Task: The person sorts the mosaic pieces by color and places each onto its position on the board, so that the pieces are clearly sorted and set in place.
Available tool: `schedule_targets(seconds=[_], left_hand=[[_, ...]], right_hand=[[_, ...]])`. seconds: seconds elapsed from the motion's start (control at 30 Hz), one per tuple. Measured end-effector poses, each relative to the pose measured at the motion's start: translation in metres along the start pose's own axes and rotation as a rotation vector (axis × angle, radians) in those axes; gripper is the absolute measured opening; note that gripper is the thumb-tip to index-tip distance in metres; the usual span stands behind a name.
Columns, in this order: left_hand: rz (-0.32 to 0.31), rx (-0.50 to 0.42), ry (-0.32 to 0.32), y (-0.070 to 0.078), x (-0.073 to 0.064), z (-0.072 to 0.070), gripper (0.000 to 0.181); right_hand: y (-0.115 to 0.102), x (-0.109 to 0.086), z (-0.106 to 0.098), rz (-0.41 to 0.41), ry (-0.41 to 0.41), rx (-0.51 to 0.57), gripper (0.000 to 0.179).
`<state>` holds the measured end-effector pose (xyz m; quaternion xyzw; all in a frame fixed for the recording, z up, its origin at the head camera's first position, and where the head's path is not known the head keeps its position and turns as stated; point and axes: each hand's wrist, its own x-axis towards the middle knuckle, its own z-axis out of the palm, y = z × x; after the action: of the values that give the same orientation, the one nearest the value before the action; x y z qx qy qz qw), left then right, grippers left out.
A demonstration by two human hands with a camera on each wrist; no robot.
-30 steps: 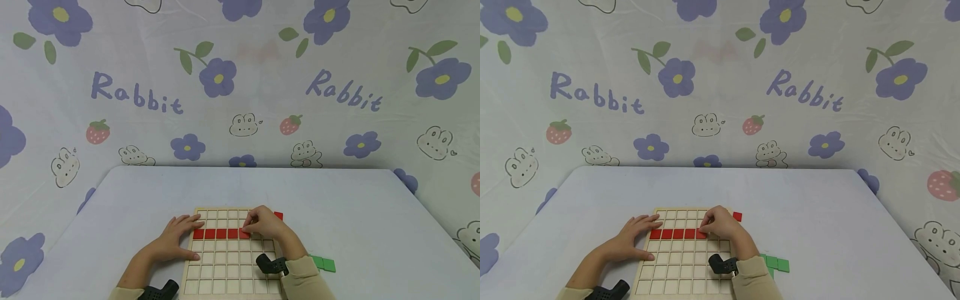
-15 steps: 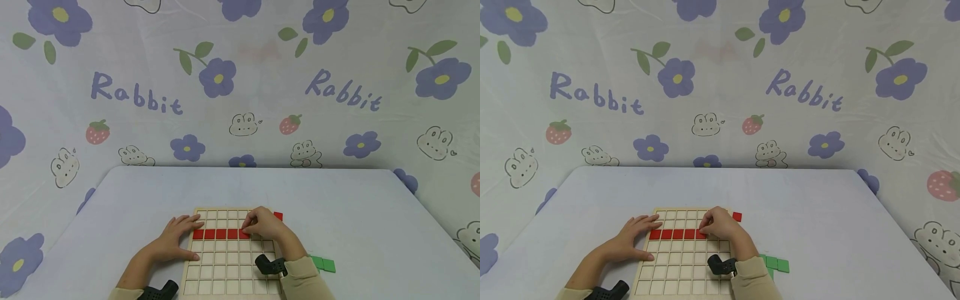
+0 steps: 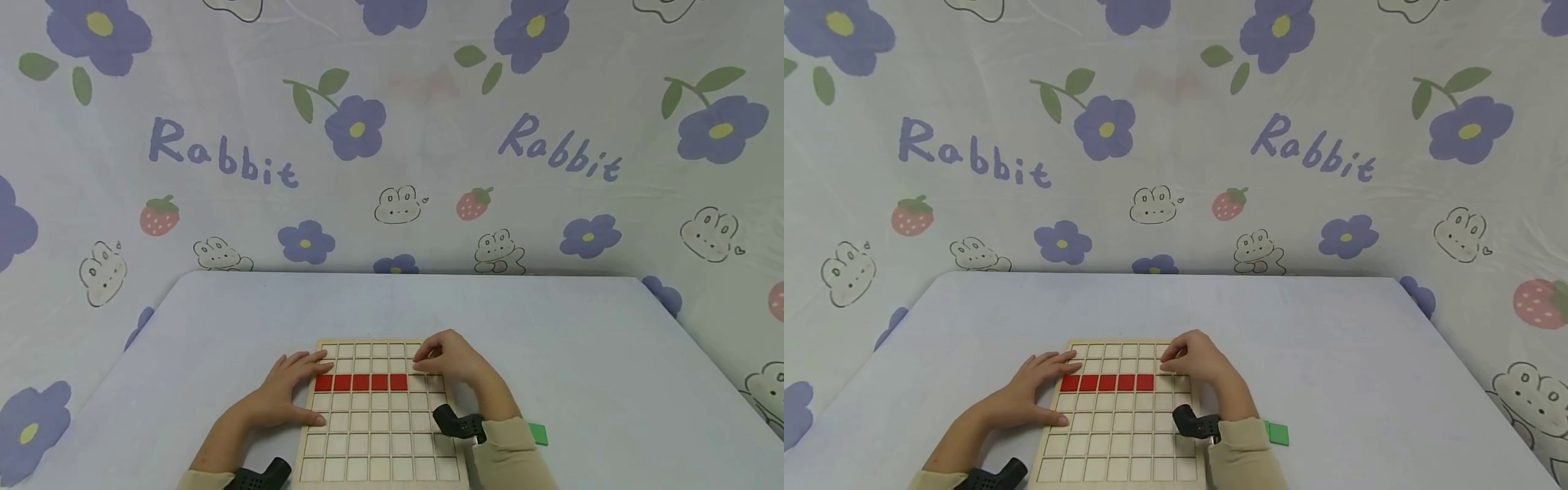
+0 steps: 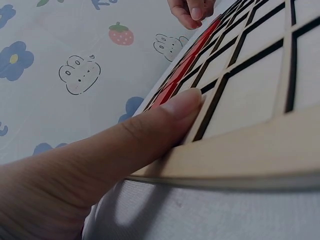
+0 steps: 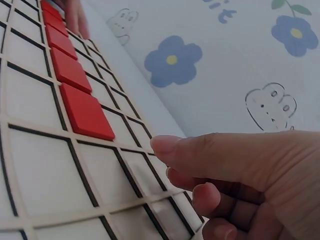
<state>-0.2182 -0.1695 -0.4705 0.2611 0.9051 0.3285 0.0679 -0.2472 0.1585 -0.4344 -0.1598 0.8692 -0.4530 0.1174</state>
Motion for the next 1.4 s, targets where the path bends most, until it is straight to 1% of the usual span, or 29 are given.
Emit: schedule_targets(seconds=[0.23,0.4,0.57,0.7,0.9,1.03,1.13,1.23,1.4], left_hand=[[0.007,0.004,-0.002,0.0,0.0,-0.001,0.087],[0.014,0.006,-0.003,0.001,0.0,-0.001,0.087],[0.024,0.011,-0.002,0.001,0.0,-0.001,0.085],[0.038,0.019,0.003,0.001,0.0,-0.001,0.085],[0.033,0.011,0.012,0.001,0.0,-0.002,0.086],[0.05,0.014,0.023,0.002,-0.001,-0.001,0.085],[0.049,0.015,0.014,0.003,-0.001,-0.001,0.085],[0.034,0.02,-0.002,0.004,-0.002,-0.002,0.085],[0.032,0.025,-0.008,0.005,-0.002,-0.002,0.085]], right_hand=[[0.008,0.001,-0.008,0.06,0.074,-0.011,0.008],[0.013,0.0,-0.012,0.128,0.155,-0.032,0.009],[0.019,-0.002,-0.02,0.16,0.233,0.0,0.014],[0.025,-0.003,-0.026,0.18,0.284,0.022,0.015],[0.032,-0.005,-0.029,0.203,0.296,0.031,0.02],[0.035,-0.006,-0.029,0.236,0.302,0.046,0.021],[0.036,-0.007,-0.028,0.251,0.299,0.04,0.022],[0.038,-0.008,-0.028,0.259,0.291,0.023,0.023],[0.04,-0.008,-0.028,0.268,0.282,-0.008,0.022]])
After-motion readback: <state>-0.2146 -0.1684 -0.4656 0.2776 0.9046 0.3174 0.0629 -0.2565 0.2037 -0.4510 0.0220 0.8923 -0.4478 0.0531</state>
